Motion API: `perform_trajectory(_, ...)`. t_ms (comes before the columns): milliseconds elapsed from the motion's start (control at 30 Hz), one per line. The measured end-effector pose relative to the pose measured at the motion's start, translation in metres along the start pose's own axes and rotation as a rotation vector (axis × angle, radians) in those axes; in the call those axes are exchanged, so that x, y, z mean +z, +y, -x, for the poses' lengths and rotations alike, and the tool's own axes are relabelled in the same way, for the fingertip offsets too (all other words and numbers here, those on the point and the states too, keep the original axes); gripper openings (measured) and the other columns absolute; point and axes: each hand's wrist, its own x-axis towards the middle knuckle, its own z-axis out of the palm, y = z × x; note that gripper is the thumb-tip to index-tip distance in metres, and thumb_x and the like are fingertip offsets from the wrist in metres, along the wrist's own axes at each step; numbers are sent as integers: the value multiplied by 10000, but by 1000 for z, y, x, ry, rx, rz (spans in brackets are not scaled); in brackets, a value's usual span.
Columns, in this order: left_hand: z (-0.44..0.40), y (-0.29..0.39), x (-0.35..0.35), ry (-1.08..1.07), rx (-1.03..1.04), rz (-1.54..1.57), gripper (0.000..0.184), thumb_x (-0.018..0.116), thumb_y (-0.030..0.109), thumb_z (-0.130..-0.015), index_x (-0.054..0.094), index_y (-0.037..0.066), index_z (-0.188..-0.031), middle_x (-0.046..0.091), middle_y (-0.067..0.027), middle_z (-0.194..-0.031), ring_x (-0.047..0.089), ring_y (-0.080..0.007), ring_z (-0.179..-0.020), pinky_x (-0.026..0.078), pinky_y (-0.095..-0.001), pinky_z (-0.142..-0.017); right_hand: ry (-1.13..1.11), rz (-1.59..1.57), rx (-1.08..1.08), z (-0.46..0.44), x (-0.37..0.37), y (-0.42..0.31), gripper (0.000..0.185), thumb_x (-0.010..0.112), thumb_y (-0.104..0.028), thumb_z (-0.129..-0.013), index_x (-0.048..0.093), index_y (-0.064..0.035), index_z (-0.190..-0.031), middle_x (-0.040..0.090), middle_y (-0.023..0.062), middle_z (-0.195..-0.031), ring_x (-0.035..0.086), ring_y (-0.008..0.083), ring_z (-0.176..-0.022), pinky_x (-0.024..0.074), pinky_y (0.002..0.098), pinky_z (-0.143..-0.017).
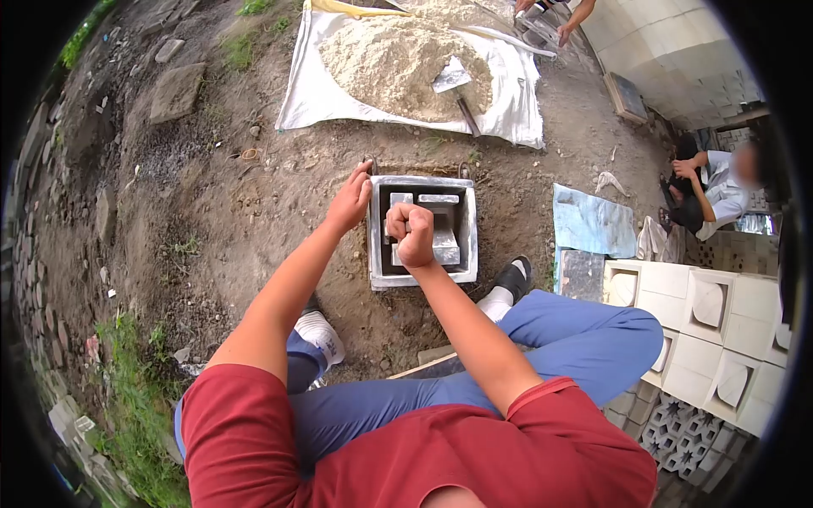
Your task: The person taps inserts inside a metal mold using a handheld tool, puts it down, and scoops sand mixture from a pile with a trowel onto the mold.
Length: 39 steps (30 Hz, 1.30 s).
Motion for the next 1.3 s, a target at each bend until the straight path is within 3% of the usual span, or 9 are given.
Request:
perform_trajectory(200, 1, -2, -2, -39, -23, 22, 304, 394, 262, -1079, 543, 2, -1132, 418, -162, -1585, 383, -407, -1465, 372, -448, -1150, 42, -190, 43, -30, -5, -21, 500, 360, -378, -1026, 324, -83, -625, 326, -11, -568, 273, 98, -517, 215, 302, -495)
perform_trajectory(333, 0, -7, -5, -62, 1, 32, 304, 388, 263, -1089, 535, 2, -1141, 396, -180, -1597, 341, -414, -1493, 344, -440, -1173, -18, -119, -7, -43, -6, -27, 557, 380, -477, -1004, 308, -93, -607, 304, -1, -565, 270, 128, -516, 231, 323, -516)
perform_trajectory(400, -1, -10, -4, -86, 7, 72, 304, 389, 261, -1094, 535, -1, -1142, 387, -186, -1604, 314, -420, -1509, 327, -442, -1184, 8, -58, -18, -37, -14, 20, 580, 403, -523, -983, 313, -93, -604, 310, -4, -567, 280, 120, -516, 222, 313, -510)
perform_trajectory(600, -1, -5, -7, -87, 7, 71, 295, 398, 253, -1095, 537, -6, -1119, 400, -194, -1588, 344, -421, -1491, 328, -438, -1180, 48, -110, 44, -54, -10, 4, 538, 377, -444, -1011, 305, -97, -605, 313, 0, -548, 264, 110, -510, 221, 309, -501)
perform_trajectory(800, -3, -4, -10, -110, -4, 126, 276, 408, 240, -1085, 550, 4, -1088, 405, -191, -1583, 377, -409, -1472, 338, -437, -1167, -19, 30, -110, -63, 1, -16, 577, 389, -501, -1006, 317, -78, -620, 310, 0, -579, 284, 112, -526, 216, 310, -513)
perform_trajectory(867, -2, -4, -8, -114, -8, 132, 272, 415, 242, -1082, 549, 5, -1095, 403, -190, -1583, 353, -415, -1487, 324, -443, -1181, -58, 57, -132, -60, -6, 19, 569, 401, -495, -1008, 318, -80, -628, 310, -7, -599, 289, 112, -540, 216, 310, -519)
perform_trajectory(1133, -2, -3, -9, -105, -21, 118, 270, 422, 246, -1079, 539, 4, -1111, 389, -209, -1590, 310, -437, -1505, 294, -459, -1206, 17, -34, -62, -82, 16, -22, 473, 362, -312, -1051, 315, -90, -636, 290, -25, -603, 263, 85, -542, 209, 301, -514)
perform_trajectory(1267, -1, -4, -8, -91, -19, 109, 263, 422, 244, -1081, 528, 4, -1088, 380, -209, -1598, 305, -437, -1508, 304, -458, -1200, -62, 95, -126, -72, 12, -21, 526, 370, -412, -1037, 321, -81, -632, 305, -18, -592, 280, 98, -539, 219, 312, -512)
perform_trajectory(1300, -2, -8, -7, -101, -7, 128, 289, 422, 235, -1079, 552, 2, -1190, 373, -197, -1607, 300, -422, -1515, 296, -455, -1209, -108, 166, -150, -69, 6, -1, 550, 374, -454, -1027, 331, -76, -630, 320, -16, -587, 292, 105, -539, 229, 312, -512)
